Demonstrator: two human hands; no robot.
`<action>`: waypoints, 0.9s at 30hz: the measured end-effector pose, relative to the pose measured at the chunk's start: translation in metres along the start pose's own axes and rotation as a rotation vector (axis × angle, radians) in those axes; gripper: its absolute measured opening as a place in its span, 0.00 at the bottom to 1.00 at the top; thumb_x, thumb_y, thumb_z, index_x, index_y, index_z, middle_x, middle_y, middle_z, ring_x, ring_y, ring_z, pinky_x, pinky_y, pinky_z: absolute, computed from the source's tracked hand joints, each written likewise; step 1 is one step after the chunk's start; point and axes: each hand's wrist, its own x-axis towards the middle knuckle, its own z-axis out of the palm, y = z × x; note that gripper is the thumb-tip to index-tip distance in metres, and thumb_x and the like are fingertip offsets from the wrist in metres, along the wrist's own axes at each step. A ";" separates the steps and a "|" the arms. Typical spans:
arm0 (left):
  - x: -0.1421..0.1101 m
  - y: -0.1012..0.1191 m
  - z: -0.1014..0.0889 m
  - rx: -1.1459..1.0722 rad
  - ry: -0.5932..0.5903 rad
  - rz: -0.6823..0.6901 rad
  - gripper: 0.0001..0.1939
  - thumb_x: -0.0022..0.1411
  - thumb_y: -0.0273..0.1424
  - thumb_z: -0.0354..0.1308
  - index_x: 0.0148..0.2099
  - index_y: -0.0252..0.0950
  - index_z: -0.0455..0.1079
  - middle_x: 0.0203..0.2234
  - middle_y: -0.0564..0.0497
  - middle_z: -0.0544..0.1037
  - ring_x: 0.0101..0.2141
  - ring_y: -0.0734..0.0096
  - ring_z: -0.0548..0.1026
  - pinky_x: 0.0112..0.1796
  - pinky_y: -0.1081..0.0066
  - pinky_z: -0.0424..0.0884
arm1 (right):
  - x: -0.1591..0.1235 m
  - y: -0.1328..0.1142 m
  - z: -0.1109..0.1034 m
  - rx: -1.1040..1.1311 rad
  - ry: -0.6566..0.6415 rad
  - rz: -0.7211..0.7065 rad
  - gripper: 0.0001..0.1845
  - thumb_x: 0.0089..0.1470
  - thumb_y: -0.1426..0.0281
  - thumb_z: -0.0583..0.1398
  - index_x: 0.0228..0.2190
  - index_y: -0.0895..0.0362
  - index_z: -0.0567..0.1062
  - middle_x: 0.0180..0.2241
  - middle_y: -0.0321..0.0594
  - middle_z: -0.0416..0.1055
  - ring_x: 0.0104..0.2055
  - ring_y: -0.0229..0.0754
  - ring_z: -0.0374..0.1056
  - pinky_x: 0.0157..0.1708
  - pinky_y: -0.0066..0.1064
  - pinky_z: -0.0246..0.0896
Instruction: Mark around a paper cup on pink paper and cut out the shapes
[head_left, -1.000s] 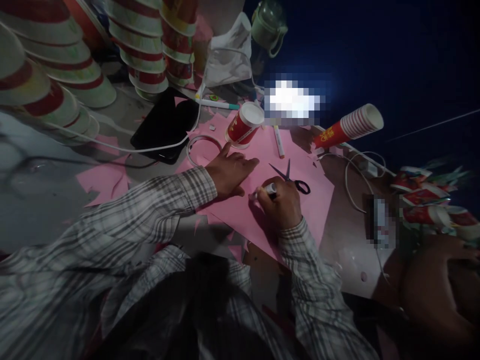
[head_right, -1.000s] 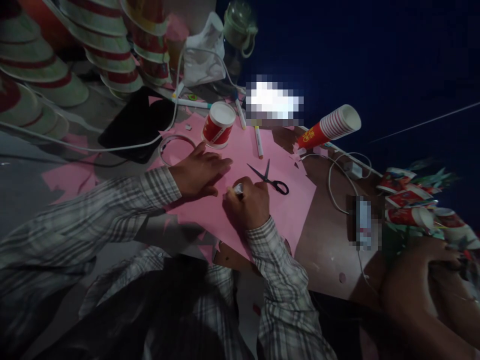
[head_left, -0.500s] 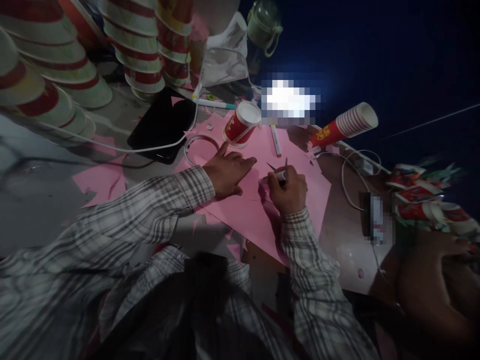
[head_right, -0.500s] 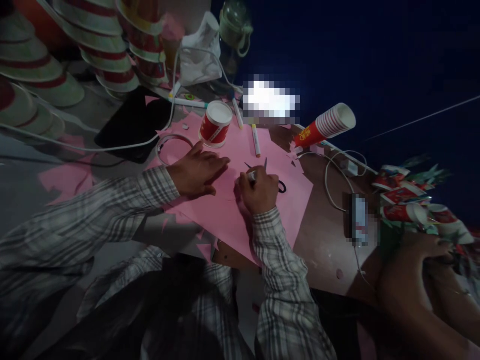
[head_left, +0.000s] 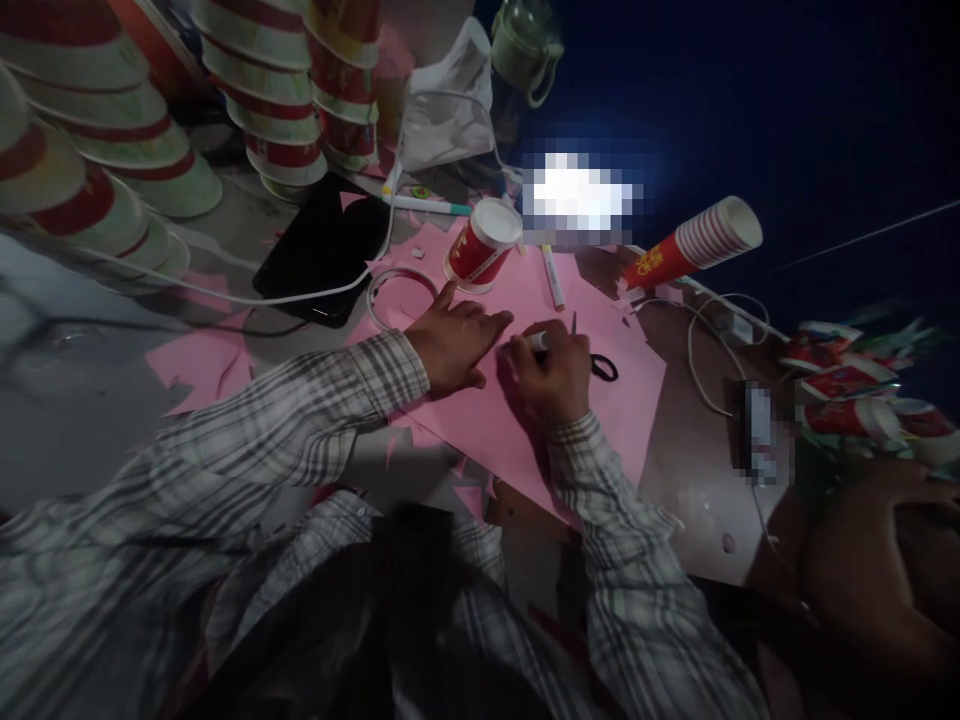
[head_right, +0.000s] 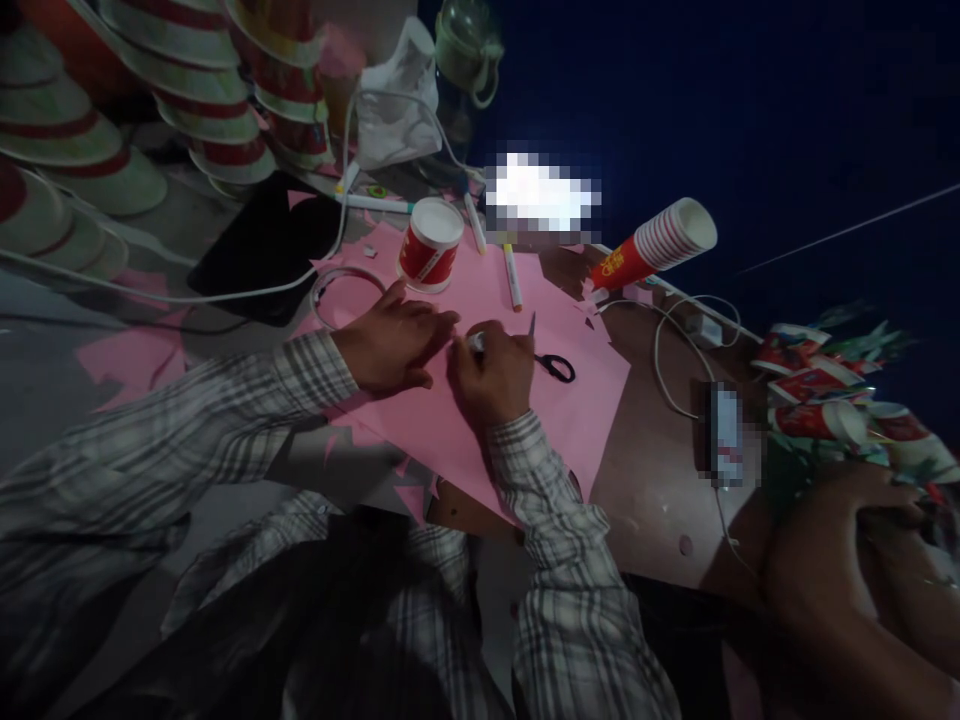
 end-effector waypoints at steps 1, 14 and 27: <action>0.000 0.000 -0.001 -0.002 -0.015 -0.007 0.42 0.62 0.41 0.65 0.71 0.29 0.54 0.62 0.33 0.74 0.65 0.45 0.68 0.68 0.43 0.39 | 0.001 0.001 0.000 0.006 0.009 0.015 0.12 0.61 0.58 0.56 0.33 0.53 0.70 0.25 0.40 0.75 0.29 0.47 0.71 0.41 0.42 0.63; -0.002 0.000 -0.003 0.004 -0.014 -0.006 0.41 0.63 0.41 0.64 0.71 0.30 0.54 0.61 0.33 0.75 0.63 0.46 0.69 0.68 0.41 0.40 | 0.002 -0.002 -0.008 0.006 -0.032 0.090 0.11 0.58 0.58 0.57 0.30 0.52 0.68 0.21 0.38 0.73 0.25 0.47 0.70 0.36 0.40 0.62; -0.002 -0.001 0.002 0.012 0.037 0.009 0.40 0.63 0.40 0.62 0.71 0.30 0.54 0.59 0.34 0.76 0.63 0.47 0.70 0.68 0.44 0.41 | -0.003 -0.005 -0.006 -0.010 -0.042 -0.010 0.08 0.57 0.61 0.58 0.30 0.51 0.68 0.22 0.37 0.73 0.27 0.47 0.69 0.40 0.40 0.63</action>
